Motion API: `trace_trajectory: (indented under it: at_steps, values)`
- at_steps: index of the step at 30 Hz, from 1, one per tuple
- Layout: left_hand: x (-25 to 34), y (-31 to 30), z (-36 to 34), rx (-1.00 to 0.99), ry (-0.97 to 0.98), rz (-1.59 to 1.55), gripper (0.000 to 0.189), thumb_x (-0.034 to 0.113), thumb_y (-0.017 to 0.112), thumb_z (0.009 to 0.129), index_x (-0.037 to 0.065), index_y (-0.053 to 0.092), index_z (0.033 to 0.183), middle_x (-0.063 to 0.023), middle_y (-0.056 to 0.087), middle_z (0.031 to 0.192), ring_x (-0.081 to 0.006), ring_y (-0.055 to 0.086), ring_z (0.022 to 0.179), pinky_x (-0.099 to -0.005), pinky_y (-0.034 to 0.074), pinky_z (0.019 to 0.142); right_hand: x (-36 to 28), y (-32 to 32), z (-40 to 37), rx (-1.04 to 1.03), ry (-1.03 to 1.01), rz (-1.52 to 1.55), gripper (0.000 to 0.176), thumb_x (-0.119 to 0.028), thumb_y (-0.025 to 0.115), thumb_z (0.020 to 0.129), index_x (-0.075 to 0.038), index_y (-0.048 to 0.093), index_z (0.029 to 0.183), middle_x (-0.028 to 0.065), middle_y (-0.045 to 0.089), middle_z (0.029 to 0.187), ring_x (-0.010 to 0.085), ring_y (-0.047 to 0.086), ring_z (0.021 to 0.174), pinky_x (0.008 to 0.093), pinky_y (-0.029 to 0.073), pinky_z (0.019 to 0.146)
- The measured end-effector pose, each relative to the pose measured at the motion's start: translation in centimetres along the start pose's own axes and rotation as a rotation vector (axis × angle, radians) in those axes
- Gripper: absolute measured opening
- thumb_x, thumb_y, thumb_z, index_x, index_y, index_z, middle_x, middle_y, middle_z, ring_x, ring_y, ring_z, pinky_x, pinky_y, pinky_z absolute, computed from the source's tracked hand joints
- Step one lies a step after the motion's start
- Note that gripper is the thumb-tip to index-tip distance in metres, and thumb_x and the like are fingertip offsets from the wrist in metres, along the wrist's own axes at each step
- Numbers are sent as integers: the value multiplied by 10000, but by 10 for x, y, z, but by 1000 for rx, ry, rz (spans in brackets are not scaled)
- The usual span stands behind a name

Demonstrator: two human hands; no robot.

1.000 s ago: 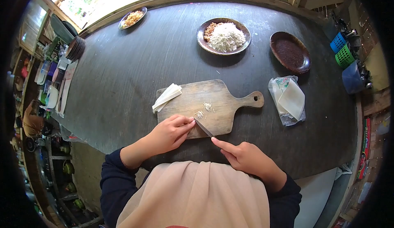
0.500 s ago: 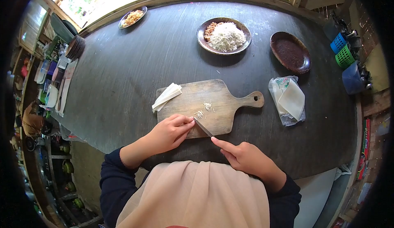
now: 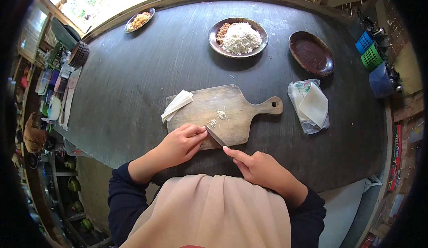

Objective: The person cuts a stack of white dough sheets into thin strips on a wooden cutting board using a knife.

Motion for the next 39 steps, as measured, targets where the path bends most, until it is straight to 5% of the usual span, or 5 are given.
trace_trajectory:
  at_steps: [12, 20, 30, 39]
  values:
    - [-2, 0, -2, -20, 1, -4, 424, 28, 647, 820, -8, 602, 1239, -129, 583, 1208, -295, 577, 1103, -372, 484, 960, 8, -5, -1, -57, 24, 96, 448, -98, 589, 942, -211, 539, 1372, 173, 555, 583, 329, 533, 466, 389, 449, 510]
    - [-3, 1, -2, 13, -21, -63, 422, 6, 637, 807, -4, 614, 1228, -126, 595, 1170, -294, 580, 1077, -373, 485, 951, 7, -10, 5, -61, 238, 402, 449, -95, 546, 978, -143, 493, 1421, 86, 583, 581, 153, 550, 470, 303, 471, 533]
    - [-6, 5, -3, 102, -35, -132, 410, -12, 628, 812, -11, 615, 1222, -135, 585, 1190, -302, 580, 1066, -382, 484, 942, 1, -15, -1, -165, 206, 331, 466, -70, 508, 972, -118, 455, 1432, 96, 616, 625, 182, 605, 557, 308, 488, 603]
    - [-6, 7, -4, 103, -42, -130, 405, -20, 642, 807, -8, 616, 1211, -141, 573, 1204, -308, 579, 1075, -391, 483, 935, 6, -19, 0, -56, 336, 386, 451, -37, 478, 963, -82, 448, 1410, 96, 625, 638, 185, 609, 555, 308, 490, 589]
Point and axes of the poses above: each hand's wrist, its own z-axis towards the middle knuckle, its own y-axis out of the palm, x = y × z, the point moved 3 cm from there along z, towards the middle knuckle
